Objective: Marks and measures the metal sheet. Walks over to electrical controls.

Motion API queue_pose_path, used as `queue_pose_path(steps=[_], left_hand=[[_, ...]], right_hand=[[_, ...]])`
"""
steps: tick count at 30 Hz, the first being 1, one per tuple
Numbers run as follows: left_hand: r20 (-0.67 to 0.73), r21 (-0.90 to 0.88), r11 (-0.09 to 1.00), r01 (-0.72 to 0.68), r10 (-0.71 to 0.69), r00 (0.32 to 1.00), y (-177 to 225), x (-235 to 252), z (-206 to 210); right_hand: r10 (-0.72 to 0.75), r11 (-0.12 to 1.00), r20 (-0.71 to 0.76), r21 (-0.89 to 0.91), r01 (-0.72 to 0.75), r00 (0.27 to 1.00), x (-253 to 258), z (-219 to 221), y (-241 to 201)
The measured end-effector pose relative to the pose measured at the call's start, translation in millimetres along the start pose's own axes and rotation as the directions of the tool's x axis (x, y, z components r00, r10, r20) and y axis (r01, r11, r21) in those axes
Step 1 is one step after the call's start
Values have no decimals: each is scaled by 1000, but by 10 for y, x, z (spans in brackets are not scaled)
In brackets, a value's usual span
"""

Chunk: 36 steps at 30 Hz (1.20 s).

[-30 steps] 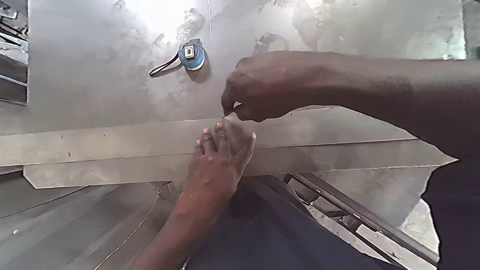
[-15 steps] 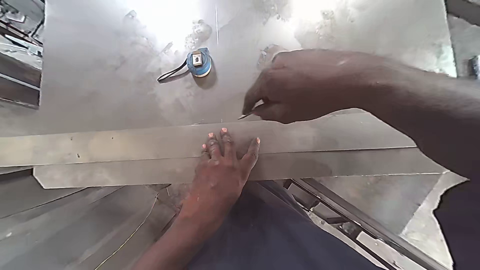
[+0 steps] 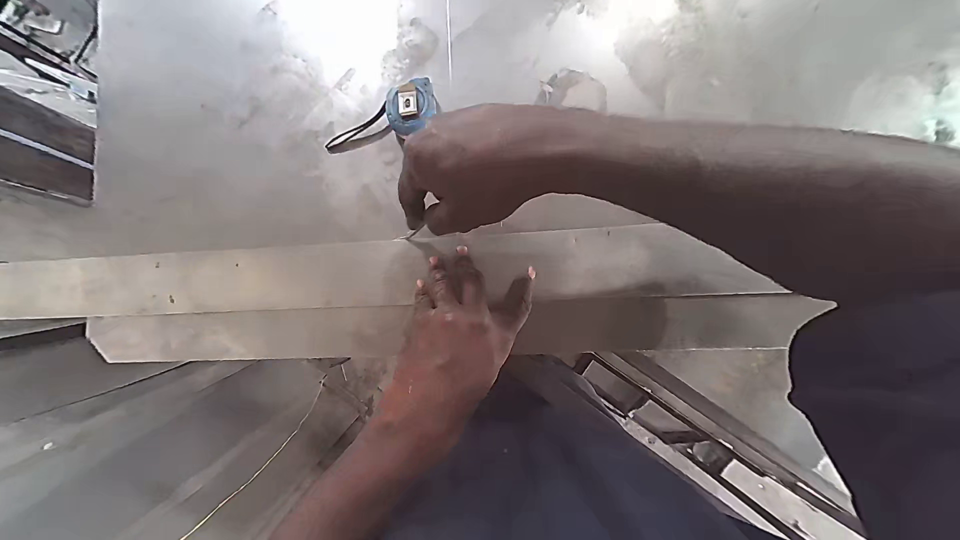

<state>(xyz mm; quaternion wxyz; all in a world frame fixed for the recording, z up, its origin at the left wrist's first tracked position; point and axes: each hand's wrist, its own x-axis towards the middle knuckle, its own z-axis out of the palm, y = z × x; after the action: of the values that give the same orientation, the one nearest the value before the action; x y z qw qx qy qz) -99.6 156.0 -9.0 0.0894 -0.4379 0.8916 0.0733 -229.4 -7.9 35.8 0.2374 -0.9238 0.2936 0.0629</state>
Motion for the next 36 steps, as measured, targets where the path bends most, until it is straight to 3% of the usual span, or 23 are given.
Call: queue_pose_path(steps=[4,7,10,14,16,18,21,25,28,30,33,36], left_hand=[[9,-9,1000,19,-19,1000,-1,5,-17],[8,-9,1000,17,-16,1000,-8,6,-11],[22,-2,1000,-3,3,1000,-5,0,-3],[18,11,1000,4,-4,1000,-13,1,-15],[65,14,1000,-21,21,998,-28,-5,-68],[106,-24,995,-101,103,989,-154,-27,-156],[-3,-145,965,-216,218,976,-630,-12,-317],[-212,-131,983,-128,98,972,-1324,555,-426],[-215,-60,995,-84,69,974,-1664,1204,-446],[-240,-60,989,-136,117,964,-1810,1474,-381],[-208,-105,975,-196,171,963,-1857,1492,-360],[-151,-67,962,-264,252,956,-1931,1156,-390]], right_hand=[[135,990,44,-35,-133,990,-667,38,177],[321,946,47,25,-323,946,-1261,141,263],[411,912,30,-25,-410,911,-1467,199,151],[390,918,-157,137,-371,907,-1714,328,197],[451,884,-245,253,-393,858,-1976,428,255],[564,820,-231,273,-504,793,-2237,494,238],[606,793,-261,271,-546,751,-2551,727,247],[676,736,-278,282,-615,682,-2619,936,57],[715,699,-308,275,-661,628,-2519,990,-18],[723,689,-317,274,-671,614,-2468,1035,-2],[719,692,-340,273,-668,606,-2444,1130,-30],[763,643,-318,284,-711,563,-2459,1179,-270]])
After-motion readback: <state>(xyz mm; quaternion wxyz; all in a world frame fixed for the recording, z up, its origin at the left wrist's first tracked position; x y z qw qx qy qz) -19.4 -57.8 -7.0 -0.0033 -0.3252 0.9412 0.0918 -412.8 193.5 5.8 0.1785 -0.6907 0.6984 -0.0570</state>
